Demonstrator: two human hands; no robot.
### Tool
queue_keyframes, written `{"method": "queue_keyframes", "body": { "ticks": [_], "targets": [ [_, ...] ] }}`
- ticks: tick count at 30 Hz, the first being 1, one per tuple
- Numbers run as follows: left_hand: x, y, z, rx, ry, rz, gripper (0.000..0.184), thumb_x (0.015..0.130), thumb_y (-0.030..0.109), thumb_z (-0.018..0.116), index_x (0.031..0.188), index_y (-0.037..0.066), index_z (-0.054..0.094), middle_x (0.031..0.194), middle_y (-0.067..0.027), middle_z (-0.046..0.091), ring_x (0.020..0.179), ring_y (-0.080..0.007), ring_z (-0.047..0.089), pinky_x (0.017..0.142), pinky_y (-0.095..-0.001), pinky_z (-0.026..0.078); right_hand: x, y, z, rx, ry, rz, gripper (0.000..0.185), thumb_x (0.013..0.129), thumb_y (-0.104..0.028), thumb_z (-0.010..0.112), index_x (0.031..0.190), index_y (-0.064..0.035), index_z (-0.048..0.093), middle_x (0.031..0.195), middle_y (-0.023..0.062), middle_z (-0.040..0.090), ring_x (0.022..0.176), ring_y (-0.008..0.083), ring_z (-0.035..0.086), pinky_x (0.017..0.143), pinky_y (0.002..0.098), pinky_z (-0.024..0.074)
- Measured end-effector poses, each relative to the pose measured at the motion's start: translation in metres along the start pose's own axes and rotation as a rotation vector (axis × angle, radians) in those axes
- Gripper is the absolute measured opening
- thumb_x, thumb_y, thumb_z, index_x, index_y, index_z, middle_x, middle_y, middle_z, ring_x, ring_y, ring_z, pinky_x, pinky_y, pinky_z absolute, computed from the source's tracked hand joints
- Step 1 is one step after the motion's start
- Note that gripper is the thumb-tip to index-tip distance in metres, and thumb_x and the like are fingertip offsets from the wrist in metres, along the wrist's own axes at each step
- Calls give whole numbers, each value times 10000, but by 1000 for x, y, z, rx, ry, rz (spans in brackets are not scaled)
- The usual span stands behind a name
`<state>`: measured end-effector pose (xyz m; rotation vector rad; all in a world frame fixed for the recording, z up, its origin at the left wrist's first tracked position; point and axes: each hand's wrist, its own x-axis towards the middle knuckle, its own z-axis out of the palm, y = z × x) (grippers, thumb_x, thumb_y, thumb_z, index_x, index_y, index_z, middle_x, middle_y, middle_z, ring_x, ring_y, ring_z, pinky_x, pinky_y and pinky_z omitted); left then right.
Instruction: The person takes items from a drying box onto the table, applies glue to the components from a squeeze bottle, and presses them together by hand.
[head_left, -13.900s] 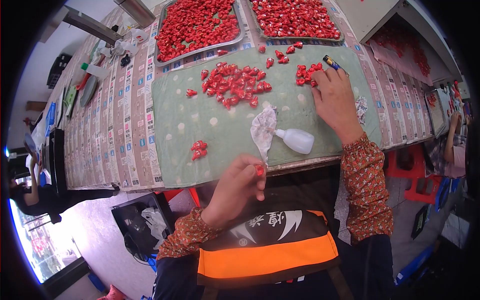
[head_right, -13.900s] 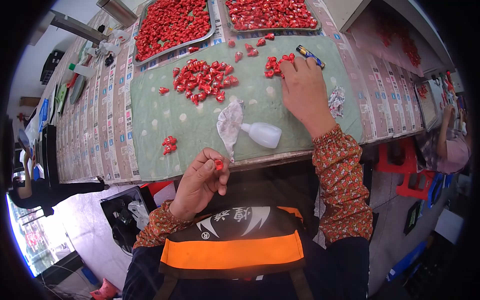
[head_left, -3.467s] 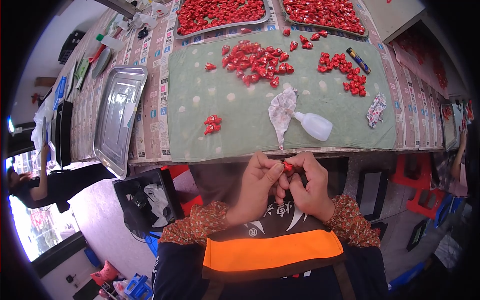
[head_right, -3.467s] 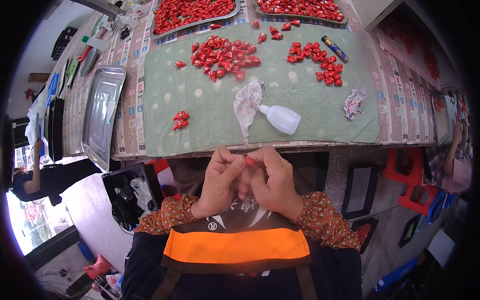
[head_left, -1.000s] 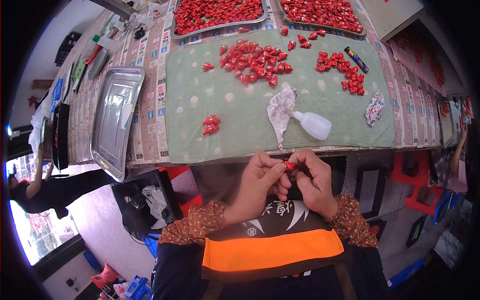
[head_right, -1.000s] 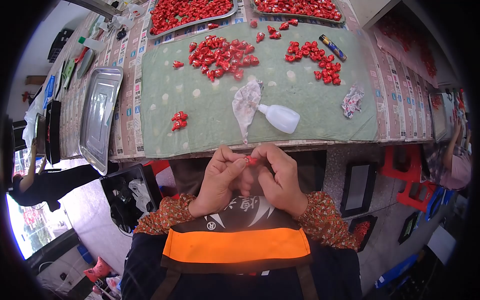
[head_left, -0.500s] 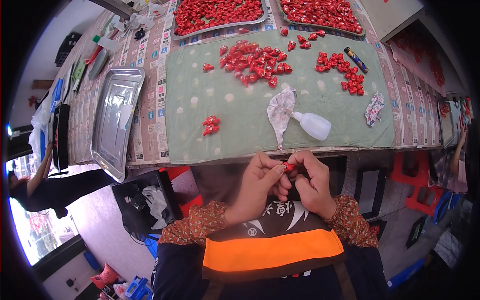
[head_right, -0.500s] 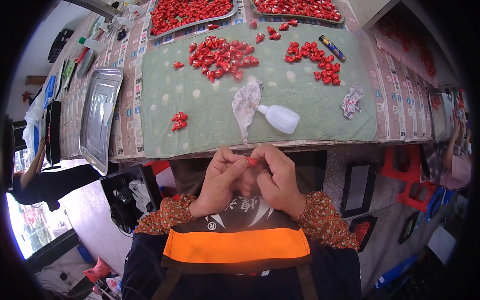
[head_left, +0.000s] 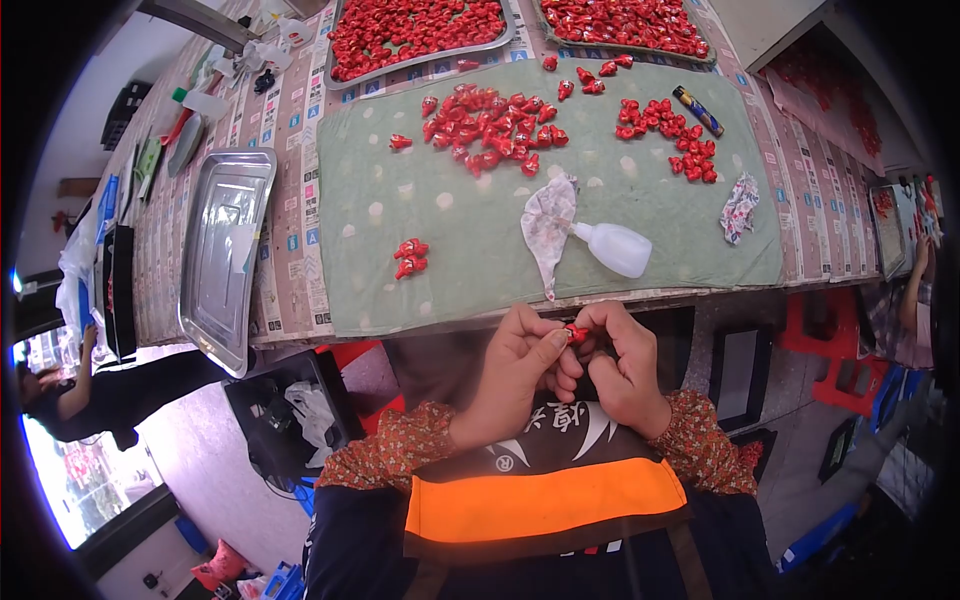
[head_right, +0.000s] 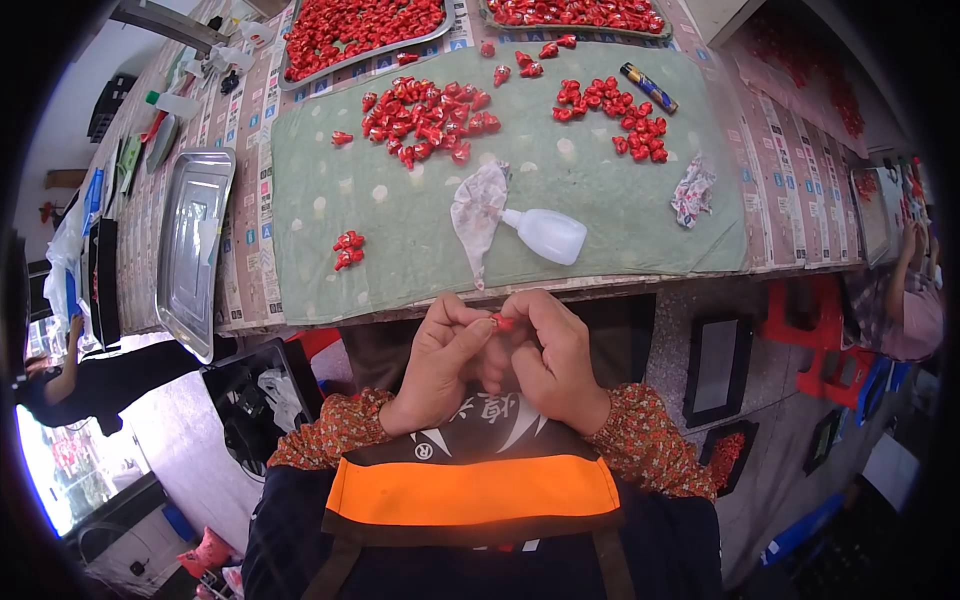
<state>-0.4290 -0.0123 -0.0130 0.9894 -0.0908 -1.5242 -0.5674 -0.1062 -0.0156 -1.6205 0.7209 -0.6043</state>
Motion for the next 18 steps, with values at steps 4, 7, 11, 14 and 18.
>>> {"method": "queue_keyframes", "body": {
  "ticks": [4,7,11,14,18],
  "targets": [
    [1,0,2,15,3,-11,146,994,154,547,1039,70,436,776,-88,627,605,-131,608,527,-252,524,-1,-1,-2,-39,9,-5,296,669,61,456,947,16,549,818,136,559,718,257,567,681,329,476],
    [3,-1,2,10,-17,-10,152,993,158,550,1039,70,435,775,-88,626,606,-131,608,529,-252,527,-3,1,-3,-33,17,0,293,668,55,459,945,15,548,818,138,558,716,264,566,678,334,475],
    [3,-1,5,23,-8,-14,148,994,155,547,1039,70,434,777,-88,627,605,-130,608,530,-251,529,-2,-2,-3,-31,28,-11,289,669,53,460,942,15,547,815,136,557,713,266,563,675,331,472],
    [3,-1,5,24,-14,-8,147,994,153,547,1037,70,434,777,-89,628,605,-130,608,528,-251,528,-3,-1,-3,-26,28,-1,288,668,54,461,940,15,546,814,137,555,714,270,563,676,330,471],
    [1,0,4,28,-3,13,143,995,148,544,1039,66,435,779,-91,629,606,-129,608,531,-252,528,0,-1,-2,-17,19,-22,292,663,56,462,939,14,545,812,139,552,715,273,563,677,333,470]
  ]
}}
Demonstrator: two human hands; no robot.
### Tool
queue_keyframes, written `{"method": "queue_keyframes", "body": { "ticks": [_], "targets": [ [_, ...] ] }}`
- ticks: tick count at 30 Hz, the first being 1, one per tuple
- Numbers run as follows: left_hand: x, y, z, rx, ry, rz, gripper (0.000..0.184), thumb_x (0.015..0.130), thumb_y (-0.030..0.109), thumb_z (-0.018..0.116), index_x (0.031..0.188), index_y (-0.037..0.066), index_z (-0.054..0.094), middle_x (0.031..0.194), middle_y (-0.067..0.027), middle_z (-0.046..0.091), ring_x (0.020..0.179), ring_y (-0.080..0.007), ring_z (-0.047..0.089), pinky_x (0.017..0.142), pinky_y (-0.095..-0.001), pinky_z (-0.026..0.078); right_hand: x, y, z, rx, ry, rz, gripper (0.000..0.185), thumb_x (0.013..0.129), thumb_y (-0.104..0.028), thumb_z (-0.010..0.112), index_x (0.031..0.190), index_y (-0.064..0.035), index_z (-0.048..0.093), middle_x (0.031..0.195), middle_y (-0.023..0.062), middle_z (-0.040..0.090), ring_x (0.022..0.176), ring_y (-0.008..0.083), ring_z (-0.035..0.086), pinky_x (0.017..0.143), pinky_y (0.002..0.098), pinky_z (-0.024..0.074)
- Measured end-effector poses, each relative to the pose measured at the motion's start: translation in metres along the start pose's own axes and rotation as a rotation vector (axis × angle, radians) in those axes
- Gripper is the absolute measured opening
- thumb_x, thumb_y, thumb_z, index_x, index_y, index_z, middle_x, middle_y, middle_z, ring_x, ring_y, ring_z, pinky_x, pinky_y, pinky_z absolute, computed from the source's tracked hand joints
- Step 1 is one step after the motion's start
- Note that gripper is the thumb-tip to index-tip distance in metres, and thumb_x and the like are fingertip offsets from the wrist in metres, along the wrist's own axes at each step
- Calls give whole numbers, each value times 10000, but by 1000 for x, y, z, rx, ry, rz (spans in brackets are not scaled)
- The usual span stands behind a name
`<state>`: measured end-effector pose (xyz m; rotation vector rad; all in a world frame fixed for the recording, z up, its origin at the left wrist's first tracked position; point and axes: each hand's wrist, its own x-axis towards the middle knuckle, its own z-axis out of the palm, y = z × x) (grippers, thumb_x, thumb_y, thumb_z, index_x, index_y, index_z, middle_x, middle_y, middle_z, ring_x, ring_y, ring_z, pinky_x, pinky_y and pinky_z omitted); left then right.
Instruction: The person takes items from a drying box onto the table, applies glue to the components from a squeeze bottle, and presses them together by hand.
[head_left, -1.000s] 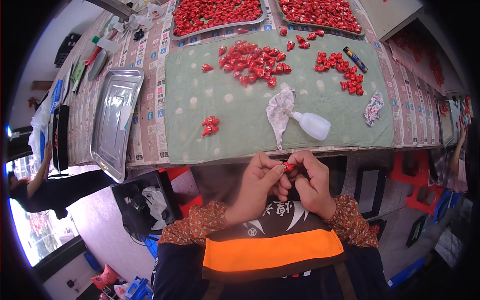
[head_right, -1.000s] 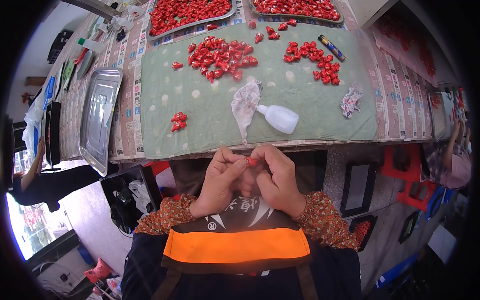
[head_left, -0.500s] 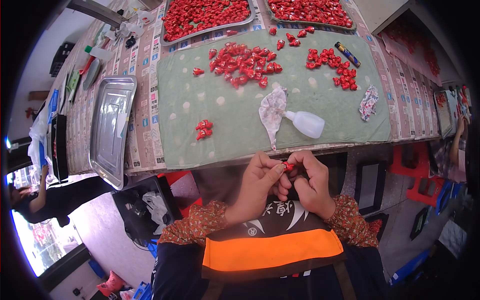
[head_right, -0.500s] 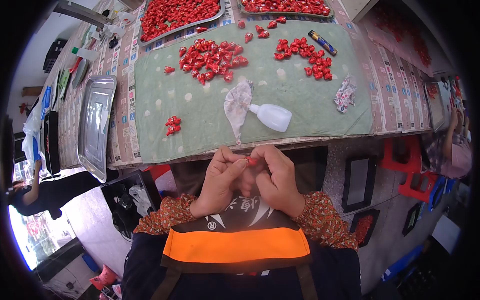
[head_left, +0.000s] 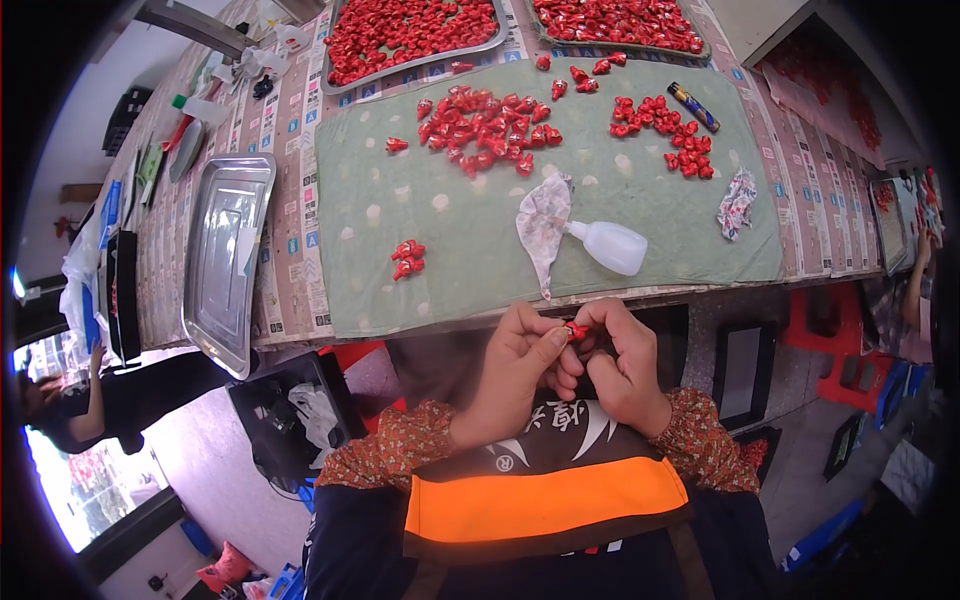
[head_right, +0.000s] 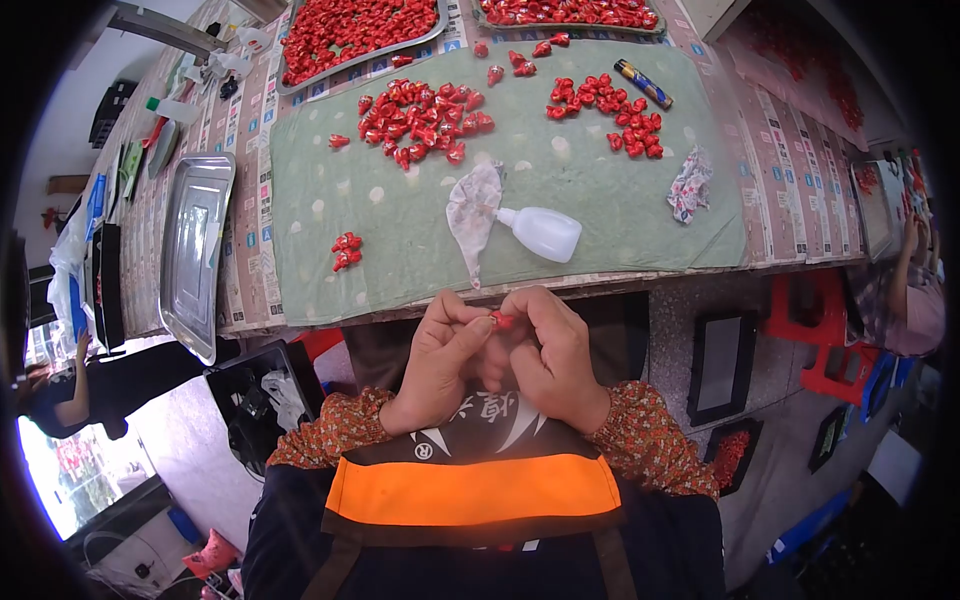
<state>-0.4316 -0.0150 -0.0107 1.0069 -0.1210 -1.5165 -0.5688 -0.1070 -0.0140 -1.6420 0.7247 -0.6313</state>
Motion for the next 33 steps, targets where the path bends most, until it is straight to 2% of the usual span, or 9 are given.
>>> {"method": "queue_keyframes", "body": {
  "ticks": [14,17,19,20,22,23,25,28,33],
  "targets": [
    [-5,2,-9,-24,13,50,140,1000,151,535,1053,64,440,795,-90,631,628,-125,611,550,-253,533,8,0,8,-16,-55,-37,303,661,50,472,951,13,551,819,148,554,712,294,560,672,345,469],
    [-4,5,-8,-22,13,33,142,1003,156,530,1058,67,433,802,-88,628,638,-127,611,559,-254,535,9,-2,6,-31,-60,-32,311,659,48,472,957,13,554,816,142,549,703,277,557,662,338,466],
    [-3,4,-8,-27,-19,29,151,1006,167,527,1065,71,426,813,-86,620,658,-129,612,571,-255,537,9,-5,5,15,-60,4,304,679,58,456,964,21,555,821,121,555,717,219,564,670,302,467],
    [-3,5,-8,-26,-21,27,151,1006,167,527,1065,71,426,813,-86,620,658,-129,612,571,-255,537,9,-6,4,14,-57,6,304,679,58,456,964,21,555,821,121,555,717,219,564,670,302,467],
    [-3,7,-7,-45,-45,0,162,1010,181,519,1076,74,418,832,-88,611,667,-129,607,575,-254,537,9,-8,2,124,-53,46,289,710,68,436,971,30,556,843,86,575,760,136,561,700,265,471],
    [-2,8,-7,-42,-47,-1,162,1010,181,519,1076,74,418,832,-88,611,667,-129,607,575,-254,537,9,-8,1,125,-50,44,289,710,68,436,971,30,556,843,86,575,760,136,561,700,265,471],
    [-2,9,-7,-75,-61,-26,176,1015,199,510,1098,77,415,846,-89,602,667,-126,600,573,-250,536,8,-7,-1,317,-84,201,294,747,74,413,1002,33,553,909,58,592,830,90,554,753,243,474],
    [-1,10,-9,-113,-59,-81,184,1021,211,497,1118,79,414,847,-89,597,661,-126,594,565,-247,535,10,-12,-5,419,-110,249,321,767,76,395,1044,30,549,965,48,591,872,81,555,800,244,476],
    [-1,11,-9,-176,-85,-80,193,1024,225,491,1131,80,420,844,-88,595,654,-124,592,549,-239,531,10,-12,-7,414,-132,264,341,778,87,384,1074,36,545,1005,56,596,922,94,572,855,253,477]
  ]
}}
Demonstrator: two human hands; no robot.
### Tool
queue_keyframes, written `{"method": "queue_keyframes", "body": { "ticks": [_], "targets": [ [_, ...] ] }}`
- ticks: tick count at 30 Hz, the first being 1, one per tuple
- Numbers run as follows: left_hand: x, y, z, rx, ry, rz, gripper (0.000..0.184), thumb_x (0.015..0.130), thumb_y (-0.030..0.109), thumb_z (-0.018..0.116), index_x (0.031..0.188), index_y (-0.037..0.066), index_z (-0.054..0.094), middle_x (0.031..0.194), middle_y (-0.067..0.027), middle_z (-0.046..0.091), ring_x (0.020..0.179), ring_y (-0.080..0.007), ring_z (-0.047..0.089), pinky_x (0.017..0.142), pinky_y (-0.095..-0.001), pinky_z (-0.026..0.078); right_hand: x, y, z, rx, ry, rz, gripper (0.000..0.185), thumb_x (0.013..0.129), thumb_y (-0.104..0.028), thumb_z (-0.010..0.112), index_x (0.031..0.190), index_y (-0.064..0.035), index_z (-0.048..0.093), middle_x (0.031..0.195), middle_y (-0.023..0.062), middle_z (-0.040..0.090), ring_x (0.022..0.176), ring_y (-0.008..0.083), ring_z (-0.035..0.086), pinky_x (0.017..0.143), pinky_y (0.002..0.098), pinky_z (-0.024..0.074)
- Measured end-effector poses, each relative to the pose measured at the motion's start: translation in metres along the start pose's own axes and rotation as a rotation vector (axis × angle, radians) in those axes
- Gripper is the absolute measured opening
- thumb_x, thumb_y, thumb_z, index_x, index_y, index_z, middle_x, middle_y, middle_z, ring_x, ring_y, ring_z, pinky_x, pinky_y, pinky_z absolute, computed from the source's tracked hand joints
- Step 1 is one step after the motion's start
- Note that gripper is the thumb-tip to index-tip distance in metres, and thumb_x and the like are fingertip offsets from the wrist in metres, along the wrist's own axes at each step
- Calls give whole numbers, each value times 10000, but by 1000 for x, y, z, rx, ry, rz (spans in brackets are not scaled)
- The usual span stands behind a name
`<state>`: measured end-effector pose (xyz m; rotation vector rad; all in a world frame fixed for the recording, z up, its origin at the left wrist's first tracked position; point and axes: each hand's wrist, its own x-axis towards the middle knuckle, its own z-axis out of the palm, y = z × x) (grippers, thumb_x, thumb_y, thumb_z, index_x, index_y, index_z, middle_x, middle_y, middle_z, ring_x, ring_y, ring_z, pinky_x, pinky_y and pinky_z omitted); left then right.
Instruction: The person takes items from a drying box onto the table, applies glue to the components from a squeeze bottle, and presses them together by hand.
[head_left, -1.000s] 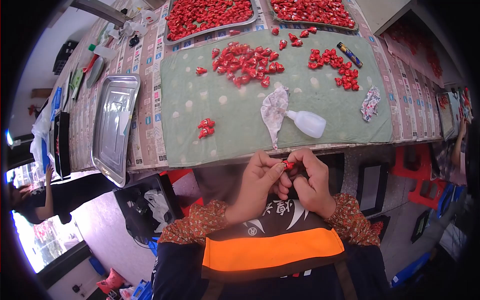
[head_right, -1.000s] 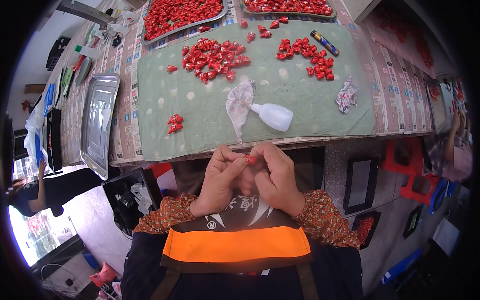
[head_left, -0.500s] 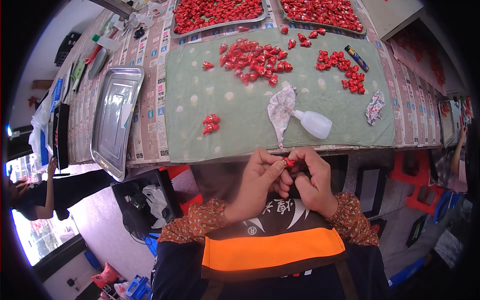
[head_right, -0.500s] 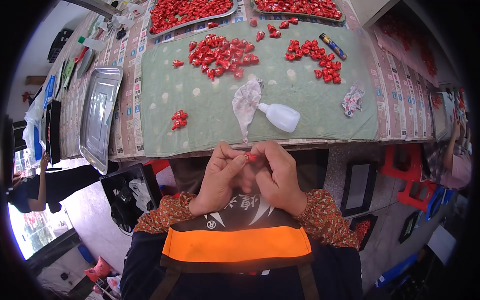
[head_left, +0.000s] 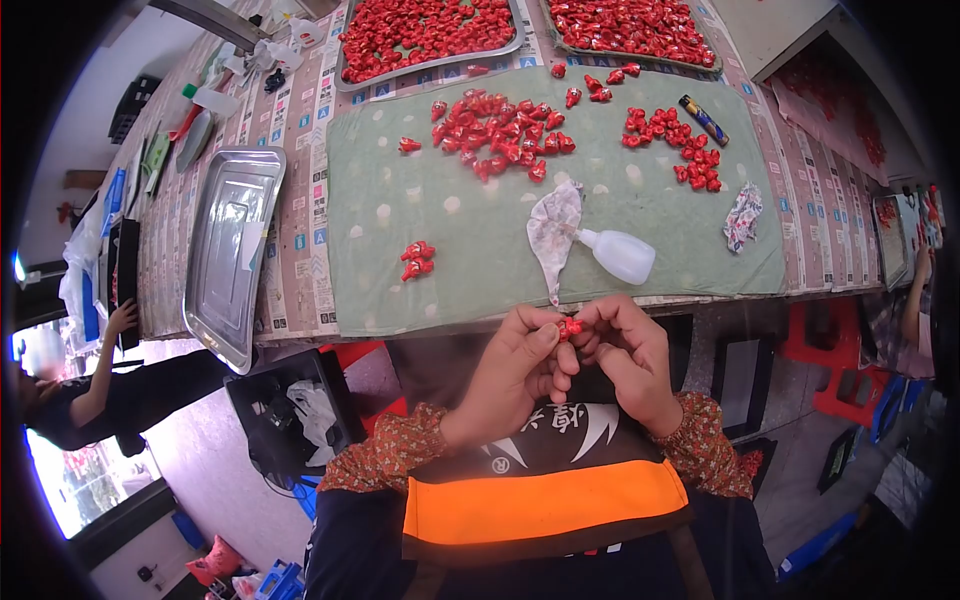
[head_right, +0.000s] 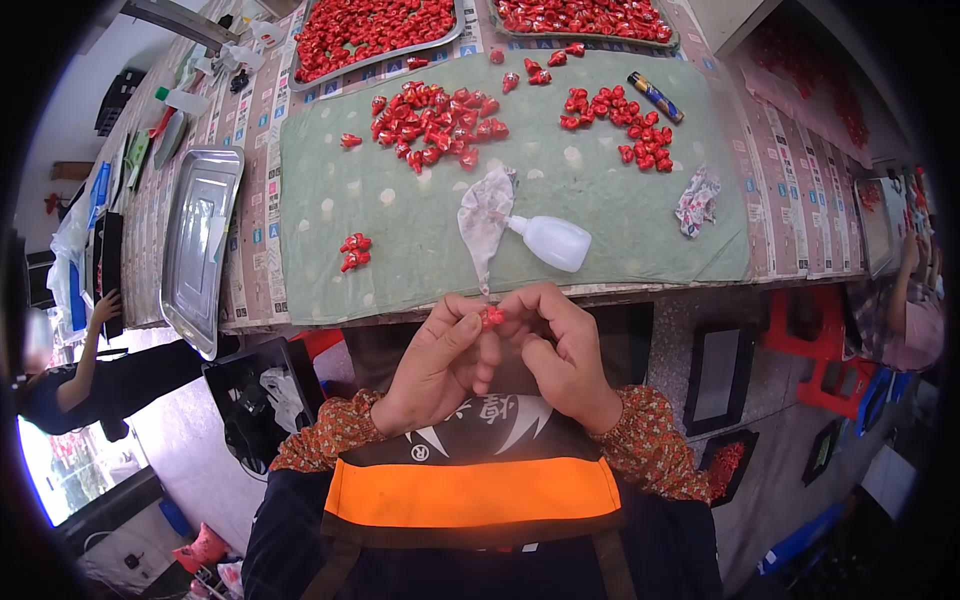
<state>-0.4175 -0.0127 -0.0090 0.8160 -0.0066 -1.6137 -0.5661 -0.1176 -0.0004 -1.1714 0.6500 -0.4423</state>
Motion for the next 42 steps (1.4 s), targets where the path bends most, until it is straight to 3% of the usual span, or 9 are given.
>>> {"method": "queue_keyframes", "body": {
  "ticks": [14,24,29,33,39,42],
  "targets": [
    [-1,2,1,48,71,46,176,1019,212,503,1101,76,427,825,-85,600,647,-118,589,548,-235,527,2,4,7,-228,28,-173,317,777,91,423,1052,37,570,920,68,627,863,99,596,795,250,487],
    [-2,21,-6,183,99,122,188,997,238,552,1096,97,474,846,-70,634,650,-97,595,536,-217,506,10,-4,15,-137,-16,-107,377,830,96,454,1185,31,563,967,71,615,863,109,594,808,249,486],
    [-4,32,-11,244,86,114,200,1014,211,516,1134,77,429,876,-91,636,680,-111,602,571,-230,524,11,-2,14,-342,-30,-209,423,817,106,478,1219,6,567,931,86,603,837,122,599,747,249,484],
    [-6,43,-24,322,186,247,191,1000,205,538,1132,86,469,888,-95,655,643,-103,612,528,-226,518,10,-7,10,-399,-24,-179,425,816,108,483,1218,2,572,913,83,598,818,121,591,721,239,476],
    [-8,62,-41,424,291,385,186,998,179,530,1143,84,462,893,-112,657,632,-116,622,504,-215,527,8,-10,1,-372,39,-237,399,840,101,481,1211,-6,581,899,64,598,768,99,569,698,220,464],
    [-13,69,-40,445,342,409,195,993,174,536,1150,85,461,891,-118,656,605,-118,620,476,-214,522,6,-18,-15,-376,218,-286,327,897,62,493,1204,-8,580,889,28,594,749,68,547,676,202,446]
  ]
}}
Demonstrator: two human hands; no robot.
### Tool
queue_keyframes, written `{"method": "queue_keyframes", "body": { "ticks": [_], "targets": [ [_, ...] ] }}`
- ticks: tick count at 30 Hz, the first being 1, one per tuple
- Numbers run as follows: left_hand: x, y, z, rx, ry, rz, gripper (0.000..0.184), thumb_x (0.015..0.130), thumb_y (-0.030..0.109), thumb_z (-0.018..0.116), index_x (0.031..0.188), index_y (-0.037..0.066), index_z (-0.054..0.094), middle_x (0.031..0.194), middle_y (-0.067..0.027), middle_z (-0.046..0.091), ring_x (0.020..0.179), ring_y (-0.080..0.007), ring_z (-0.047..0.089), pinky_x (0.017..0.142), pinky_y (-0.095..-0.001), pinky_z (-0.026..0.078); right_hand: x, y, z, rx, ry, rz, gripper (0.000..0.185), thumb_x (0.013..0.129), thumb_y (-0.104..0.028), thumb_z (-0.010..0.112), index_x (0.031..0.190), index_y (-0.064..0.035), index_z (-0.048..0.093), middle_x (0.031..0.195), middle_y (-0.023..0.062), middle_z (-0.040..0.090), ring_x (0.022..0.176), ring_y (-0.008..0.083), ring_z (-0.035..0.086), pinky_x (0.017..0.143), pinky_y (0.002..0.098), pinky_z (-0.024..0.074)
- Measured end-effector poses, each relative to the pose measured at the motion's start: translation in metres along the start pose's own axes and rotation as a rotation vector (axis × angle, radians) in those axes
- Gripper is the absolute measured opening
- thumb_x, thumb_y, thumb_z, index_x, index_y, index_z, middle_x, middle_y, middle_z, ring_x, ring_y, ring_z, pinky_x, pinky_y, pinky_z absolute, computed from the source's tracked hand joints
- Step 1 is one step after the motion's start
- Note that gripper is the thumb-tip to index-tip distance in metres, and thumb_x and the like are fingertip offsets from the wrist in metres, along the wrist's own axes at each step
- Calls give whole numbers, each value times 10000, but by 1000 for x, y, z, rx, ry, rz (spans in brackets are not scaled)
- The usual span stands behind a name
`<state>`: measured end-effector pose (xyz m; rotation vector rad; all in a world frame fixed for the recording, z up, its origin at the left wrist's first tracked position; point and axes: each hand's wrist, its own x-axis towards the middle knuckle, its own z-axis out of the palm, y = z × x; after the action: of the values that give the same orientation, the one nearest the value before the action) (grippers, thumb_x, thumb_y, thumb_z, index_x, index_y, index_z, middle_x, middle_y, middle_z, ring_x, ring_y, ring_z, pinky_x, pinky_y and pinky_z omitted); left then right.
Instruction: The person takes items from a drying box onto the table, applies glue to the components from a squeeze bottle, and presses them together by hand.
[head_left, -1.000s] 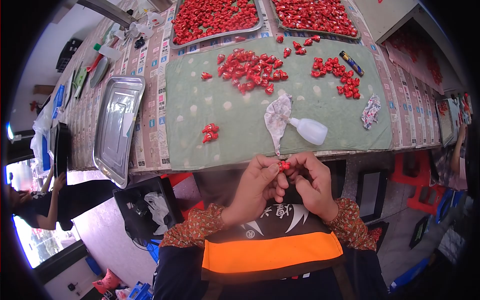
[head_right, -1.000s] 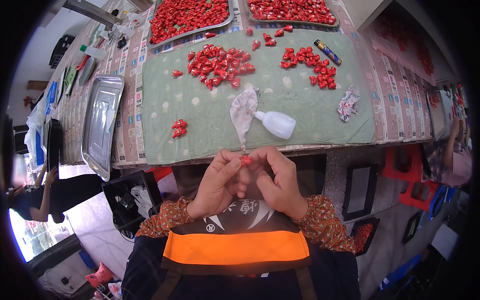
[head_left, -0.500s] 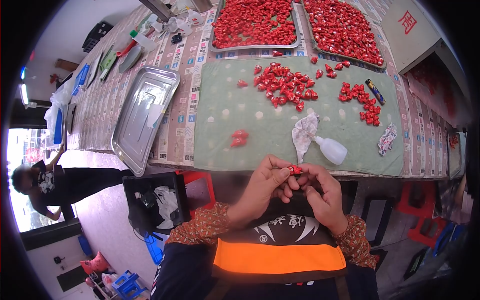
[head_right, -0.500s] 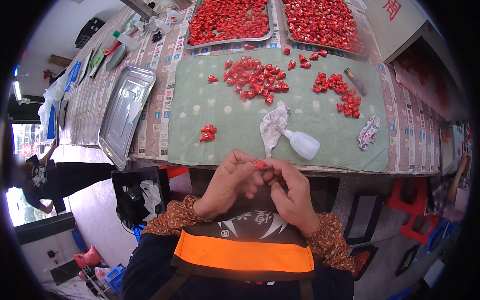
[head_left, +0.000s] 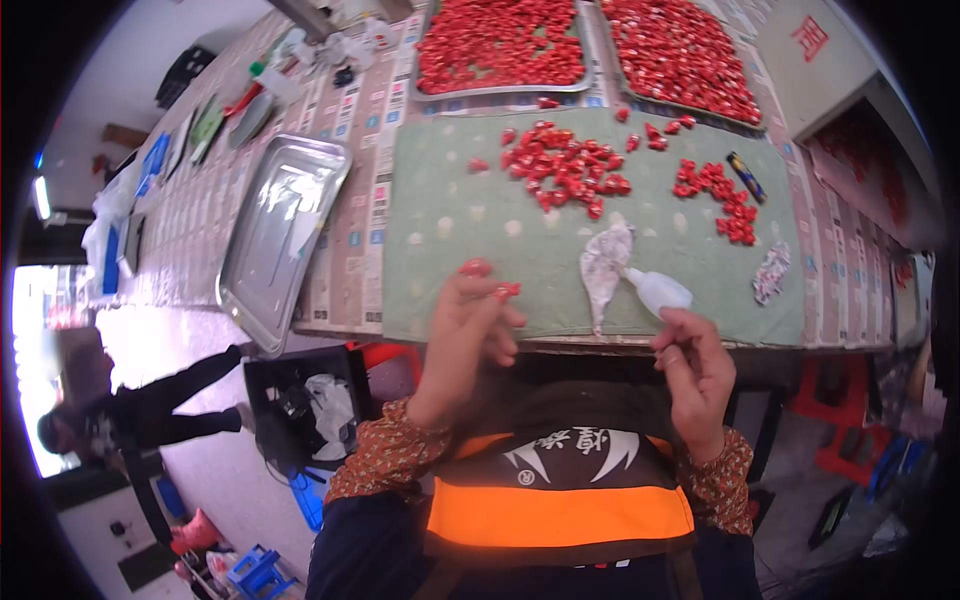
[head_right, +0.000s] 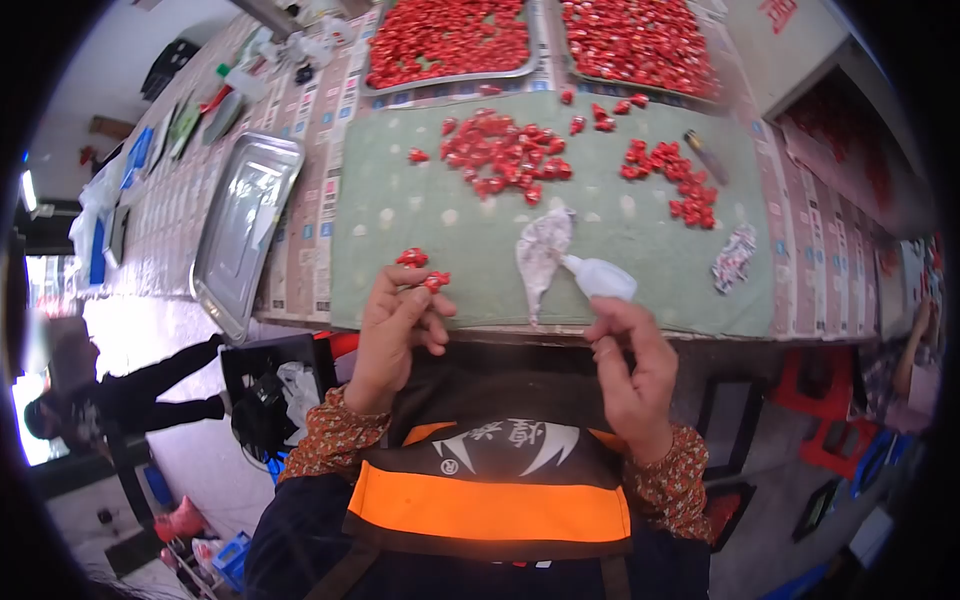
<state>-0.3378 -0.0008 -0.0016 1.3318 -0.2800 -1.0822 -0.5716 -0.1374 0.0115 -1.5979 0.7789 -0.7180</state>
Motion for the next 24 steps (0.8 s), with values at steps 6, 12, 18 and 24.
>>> {"method": "queue_keyframes", "body": {
  "ticks": [6,12,18,24],
  "targets": [
    [4,-13,-6,6,-15,13,241,991,176,538,1191,71,453,882,-115,651,562,-123,618,431,-211,508,25,16,-67,-364,381,-139,267,929,7,542,1194,-10,578,821,27,577,737,80,549,654,228,444],
    [5,-6,-2,-16,52,-14,236,1002,182,522,1193,65,449,892,-111,650,573,-137,644,426,-210,517,53,41,-118,-710,607,-94,300,884,-26,612,1183,-38,586,811,73,574,723,158,567,653,301,463],
    [6,-5,1,25,82,-34,235,1003,177,513,1198,66,443,906,-127,656,553,-144,640,418,-215,514,72,47,-112,-1020,520,-157,266,858,-83,645,1115,-39,590,883,120,574,836,306,565,763,423,456],
    [8,-5,0,35,96,-83,230,1001,184,514,1189,72,441,886,-133,665,544,-150,645,416,-218,510,78,60,-115,-1083,451,-296,151,856,-73,637,999,-42,600,915,149,590,895,359,572,791,431,457]
  ]
}}
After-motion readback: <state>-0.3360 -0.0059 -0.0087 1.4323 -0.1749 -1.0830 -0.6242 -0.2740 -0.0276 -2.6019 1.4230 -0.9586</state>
